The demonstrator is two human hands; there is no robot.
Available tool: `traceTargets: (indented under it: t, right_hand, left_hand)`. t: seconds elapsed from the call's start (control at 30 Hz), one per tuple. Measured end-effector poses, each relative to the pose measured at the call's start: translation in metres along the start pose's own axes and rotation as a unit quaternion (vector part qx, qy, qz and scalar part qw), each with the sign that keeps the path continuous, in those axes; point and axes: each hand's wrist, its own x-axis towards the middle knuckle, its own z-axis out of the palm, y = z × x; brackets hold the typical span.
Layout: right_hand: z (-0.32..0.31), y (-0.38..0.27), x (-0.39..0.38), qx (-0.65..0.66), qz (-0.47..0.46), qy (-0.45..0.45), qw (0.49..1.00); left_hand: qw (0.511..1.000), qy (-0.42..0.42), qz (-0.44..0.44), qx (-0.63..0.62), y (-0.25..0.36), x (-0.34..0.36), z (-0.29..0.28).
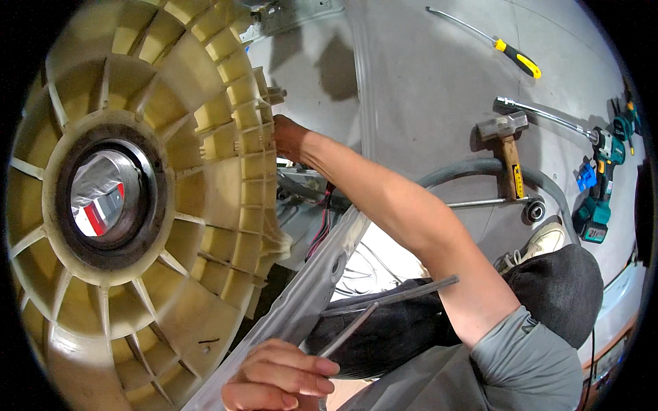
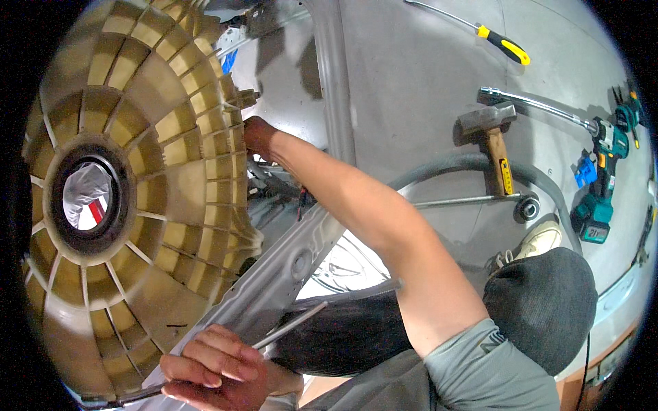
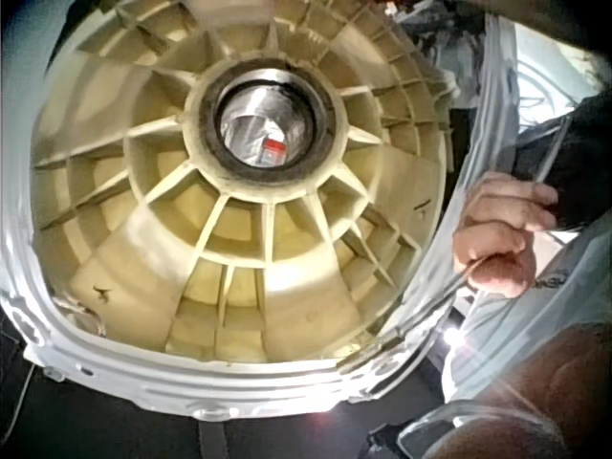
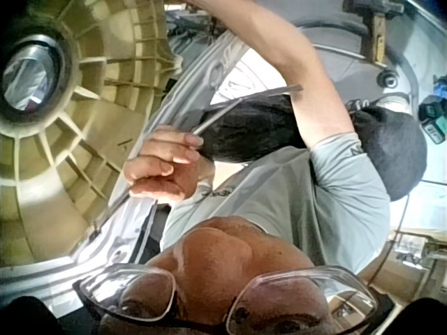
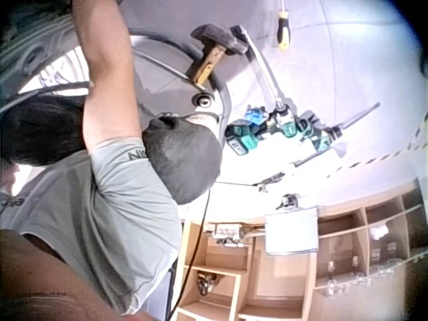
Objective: The person uses a hammer and a rod to tap parts of a disassembled washing machine drum assembly, then uses a screwdriver to work on internal components while sitting on the floor.
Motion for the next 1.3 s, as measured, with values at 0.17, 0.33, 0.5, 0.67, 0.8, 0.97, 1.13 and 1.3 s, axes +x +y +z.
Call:
traceTargets:
  t: [0.17,0.33,0.5,0.67,0.8,0.97,1.13,1.3]
  right_hand:
    - [-0.004,0.006,0.009,-0.004,-0.022,0.016,1.0]
    - [0.002,-0.003,0.0,0.013,-0.076,0.024,0.997]
    - [0.001,-0.004,0.007,0.009,-0.085,0.057,0.995]
    - [0.002,-0.001,0.009,0.021,-0.099,0.05,0.994]
    - [-0.005,-0.001,0.016,0.036,-0.096,0.044,0.994]
    - [-0.001,0.0,0.015,0.016,-0.099,0.031,0.994]
    - [-0.002,-0.001,0.016,0.019,-0.124,0.015,0.992]
    - [0.001,-0.007,0.014,0.084,-0.073,0.023,0.994]
  left_hand:
    - [0.999,-0.026,0.026,-0.006,0.002,-0.002,-0.004]
    - [1.0,-0.022,0.012,0.003,-0.004,0.003,-0.001]
    - [0.999,-0.023,0.007,0.027,-0.004,0.001,0.001]
    - [1.0,0.001,-0.001,0.025,-0.004,0.0,0.003]
    - [0.999,-0.013,-0.003,0.03,-0.004,0.003,0.001]
    - [1.0,-0.015,0.01,0.009,-0.006,0.002,-0.004]
    - [1.0,-0.016,0.013,0.004,-0.007,0.002,-0.004]
    - [1.0,-0.018,0.016,0.008,-0.004,-0.001,-0.001]
